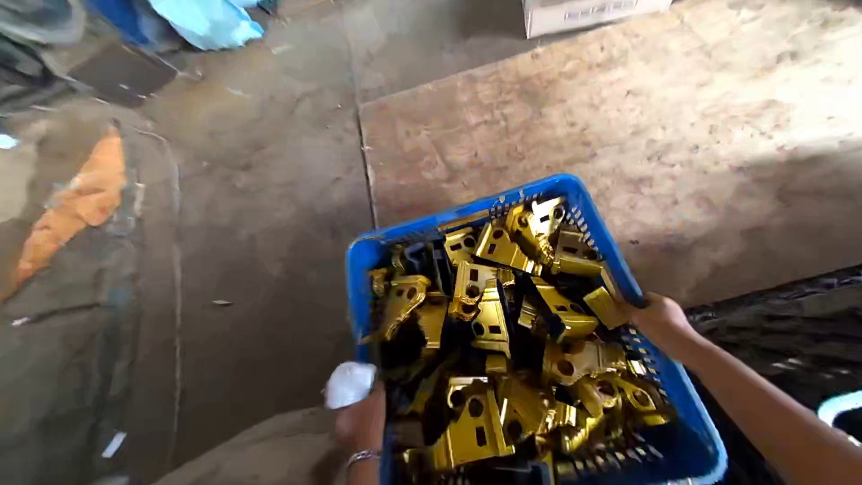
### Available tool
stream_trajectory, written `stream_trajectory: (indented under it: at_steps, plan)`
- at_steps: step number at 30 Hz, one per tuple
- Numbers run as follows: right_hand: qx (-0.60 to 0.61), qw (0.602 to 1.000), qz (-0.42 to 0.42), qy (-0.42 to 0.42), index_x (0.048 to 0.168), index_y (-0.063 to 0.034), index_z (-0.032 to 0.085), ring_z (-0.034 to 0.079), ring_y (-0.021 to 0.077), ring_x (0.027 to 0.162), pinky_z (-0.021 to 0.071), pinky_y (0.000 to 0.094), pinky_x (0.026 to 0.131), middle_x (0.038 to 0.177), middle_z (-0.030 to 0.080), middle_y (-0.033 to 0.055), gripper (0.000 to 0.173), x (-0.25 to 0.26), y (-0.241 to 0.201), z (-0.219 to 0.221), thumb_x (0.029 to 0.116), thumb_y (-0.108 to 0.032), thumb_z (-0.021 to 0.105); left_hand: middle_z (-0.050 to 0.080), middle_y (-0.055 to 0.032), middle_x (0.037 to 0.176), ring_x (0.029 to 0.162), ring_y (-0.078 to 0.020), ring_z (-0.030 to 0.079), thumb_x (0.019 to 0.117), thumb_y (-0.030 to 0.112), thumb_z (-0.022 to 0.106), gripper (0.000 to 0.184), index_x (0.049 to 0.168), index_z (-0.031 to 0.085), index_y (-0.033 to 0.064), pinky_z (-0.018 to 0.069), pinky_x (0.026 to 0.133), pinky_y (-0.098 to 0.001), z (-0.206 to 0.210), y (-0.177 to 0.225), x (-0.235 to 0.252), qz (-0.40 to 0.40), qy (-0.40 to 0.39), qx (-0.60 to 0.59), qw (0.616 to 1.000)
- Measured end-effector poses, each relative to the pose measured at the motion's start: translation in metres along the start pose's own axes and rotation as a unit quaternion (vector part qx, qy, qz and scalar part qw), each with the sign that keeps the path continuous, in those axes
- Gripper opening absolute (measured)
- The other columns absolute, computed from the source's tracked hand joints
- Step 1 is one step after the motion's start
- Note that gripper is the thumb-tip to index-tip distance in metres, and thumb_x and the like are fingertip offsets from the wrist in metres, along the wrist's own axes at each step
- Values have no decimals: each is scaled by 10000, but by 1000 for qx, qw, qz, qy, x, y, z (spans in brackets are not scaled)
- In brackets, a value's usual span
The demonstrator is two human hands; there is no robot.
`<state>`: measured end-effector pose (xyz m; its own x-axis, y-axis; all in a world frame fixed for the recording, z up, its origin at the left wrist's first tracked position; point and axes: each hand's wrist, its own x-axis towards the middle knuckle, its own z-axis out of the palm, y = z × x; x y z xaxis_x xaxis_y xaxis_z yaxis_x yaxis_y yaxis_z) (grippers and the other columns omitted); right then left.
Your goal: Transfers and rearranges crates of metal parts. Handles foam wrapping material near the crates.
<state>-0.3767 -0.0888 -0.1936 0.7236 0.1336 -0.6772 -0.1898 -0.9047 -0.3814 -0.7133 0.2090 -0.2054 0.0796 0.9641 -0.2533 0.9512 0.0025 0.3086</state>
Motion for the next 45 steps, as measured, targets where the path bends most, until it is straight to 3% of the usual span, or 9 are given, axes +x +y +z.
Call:
stream_trajectory:
  at_steps: [3,10,15,18,22,28,33,38,45]
  plan:
    - [-12,1000,13,-7,1228,85,617,654,421,1054,498,588,940,1115,661,293,429,0,-2,-8,1040,-300,600,488,-389,1430,1377,-513,458,986,257,669,650,1430,446,-162,335,1162,-606,-1,-7,-1,69,1,55,996]
    - [-17,1000,13,2,1205,105,619,649,409,1079,493,554,970,1138,656,293,368,-1,-1,-6,1030,-220,619,539,-374,1386,1343,-503,504,958,242,701,590,1374,532,-141,379,1124,-616,-1,-6,2,33,0,87,996]
    - [-13,1000,4,3,1223,82,618,645,411,1077,489,575,948,1144,650,295,387,-5,-2,-5,1035,-256,609,530,-357,1405,1346,-473,510,993,347,657,680,1445,458,-120,391,1120,-588,-6,1,3,-17,-16,78,997]
    - [27,999,-36,1,1318,65,579,618,431,1147,467,597,992,1233,624,305,442,-5,2,-6,1043,-281,594,505,-366,1429,1365,-473,492,1027,357,602,688,1469,412,-136,376,1138,-573,-12,5,-3,23,-38,76,996]
    - [178,979,-104,-4,1365,-2,558,652,319,997,506,514,907,1157,658,233,392,-14,38,13,1028,-191,622,494,-346,1438,1376,-436,482,1025,331,614,691,1486,370,-122,376,1148,-539,-24,-4,-16,38,-78,49,995]
    - [201,967,-152,44,1359,-2,560,652,270,919,520,461,860,1122,665,204,367,-74,102,25,1011,-109,611,532,-371,1359,1299,-496,516,1000,288,670,639,1434,431,-115,401,1078,-648,-14,-73,-70,66,-14,-90,994]
    - [182,965,-186,34,1357,30,544,656,268,927,529,445,861,1120,657,212,384,-133,179,39,1004,-104,610,530,-306,1410,1313,-402,536,998,263,668,682,1505,366,-81,423,1107,-537,-18,-136,-141,69,-8,-126,990]
    - [141,981,-135,2,1379,19,538,669,296,1018,524,463,921,1195,652,222,394,-170,256,72,1014,-122,587,545,-318,1396,1327,-418,533,987,282,682,692,1490,387,-90,410,1118,-546,-2,-206,-200,36,-35,-63,997]
    - [234,962,-140,3,1385,25,513,637,242,889,526,404,806,1157,627,208,420,-184,275,79,1006,-115,628,528,-355,1406,1362,-452,500,1055,297,564,559,1412,493,-128,359,1153,-556,-29,-221,-249,139,80,-48,986]
